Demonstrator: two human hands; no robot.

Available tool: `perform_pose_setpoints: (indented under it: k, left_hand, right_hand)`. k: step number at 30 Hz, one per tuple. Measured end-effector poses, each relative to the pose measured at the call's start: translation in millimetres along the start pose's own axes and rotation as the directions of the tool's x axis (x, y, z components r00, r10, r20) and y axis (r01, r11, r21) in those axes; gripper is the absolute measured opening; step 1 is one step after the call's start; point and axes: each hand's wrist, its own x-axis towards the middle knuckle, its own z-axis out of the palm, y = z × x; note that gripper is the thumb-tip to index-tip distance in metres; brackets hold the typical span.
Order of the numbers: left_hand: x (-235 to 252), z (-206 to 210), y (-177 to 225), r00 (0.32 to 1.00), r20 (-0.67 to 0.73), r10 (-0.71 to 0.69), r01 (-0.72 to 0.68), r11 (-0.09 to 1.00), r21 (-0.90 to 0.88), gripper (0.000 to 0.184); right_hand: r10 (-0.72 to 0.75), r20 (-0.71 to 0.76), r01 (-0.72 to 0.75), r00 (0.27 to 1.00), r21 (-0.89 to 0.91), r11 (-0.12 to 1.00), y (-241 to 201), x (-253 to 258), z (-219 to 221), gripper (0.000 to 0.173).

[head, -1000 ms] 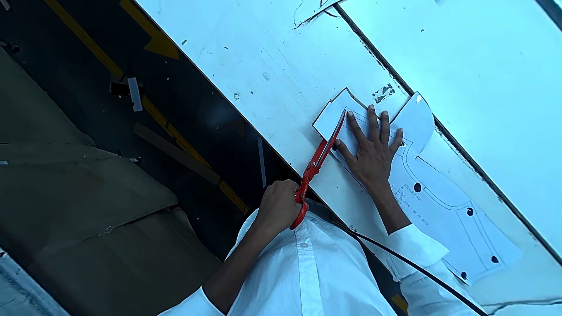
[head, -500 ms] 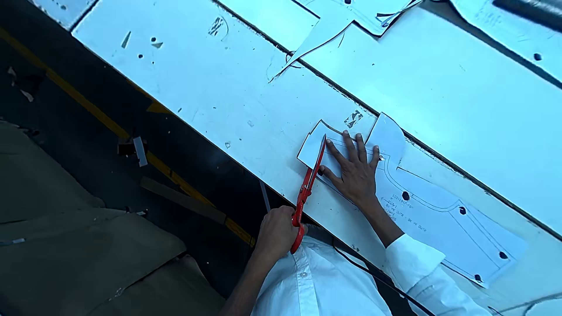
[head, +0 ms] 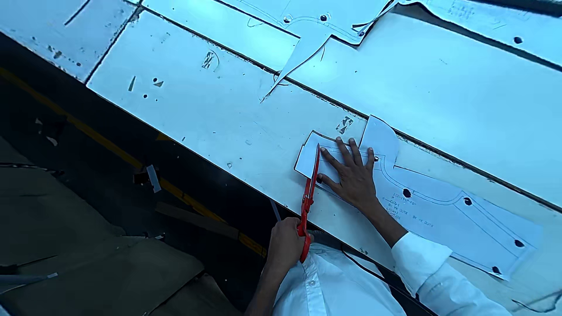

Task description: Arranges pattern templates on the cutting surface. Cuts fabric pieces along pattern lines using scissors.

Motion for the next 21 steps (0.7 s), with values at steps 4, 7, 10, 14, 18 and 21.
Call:
perform_pose_setpoints:
  k: [4, 7, 10, 14, 18, 21]
  left_hand:
    - [3, -8, 2, 0.999, 0.043, 0.001, -0.002, 0.999, 0.033, 0.026]
    - [6, -13, 11, 0.998, 0.058, 0.0, -0.003, 0.998, 0.056, 0.029]
    - [8, -15, 12, 0.999, 0.051, 0.005, -0.009, 0.997, 0.071, 0.032]
    - [7, -13, 9, 1.0, 0.022, 0.02, -0.022, 0.997, 0.073, 0.03]
    - [6, -10, 10, 1.0, 0.005, 0.026, -0.026, 0.998, 0.063, 0.028]
    - [6, -9, 10, 1.0, 0.003, 0.018, -0.018, 0.998, 0.064, 0.027]
  right_hand:
    - [-0.005, -0.022, 0.005, 1.0, 0.003, 1.0, 0, 0, 1, 0.069]
    - [-0.009, -0.032, 0.009, 0.999, 0.006, 1.0, 0, -1, 0, 0.068]
    - [-0.002, -0.028, 0.002, 1.0, 0.014, 1.0, -3, -3, -1, 0.067]
    - [-0.002, -0.037, 0.002, 0.999, 0.012, 1.0, -2, -3, 1, 0.067]
    - [-0.007, -0.056, 0.008, 0.998, 0.02, 1.0, -2, -3, 3, 0.067]
    - [-0.009, -0.048, 0.01, 0.999, 0.023, 1.0, -2, -3, 3, 0.067]
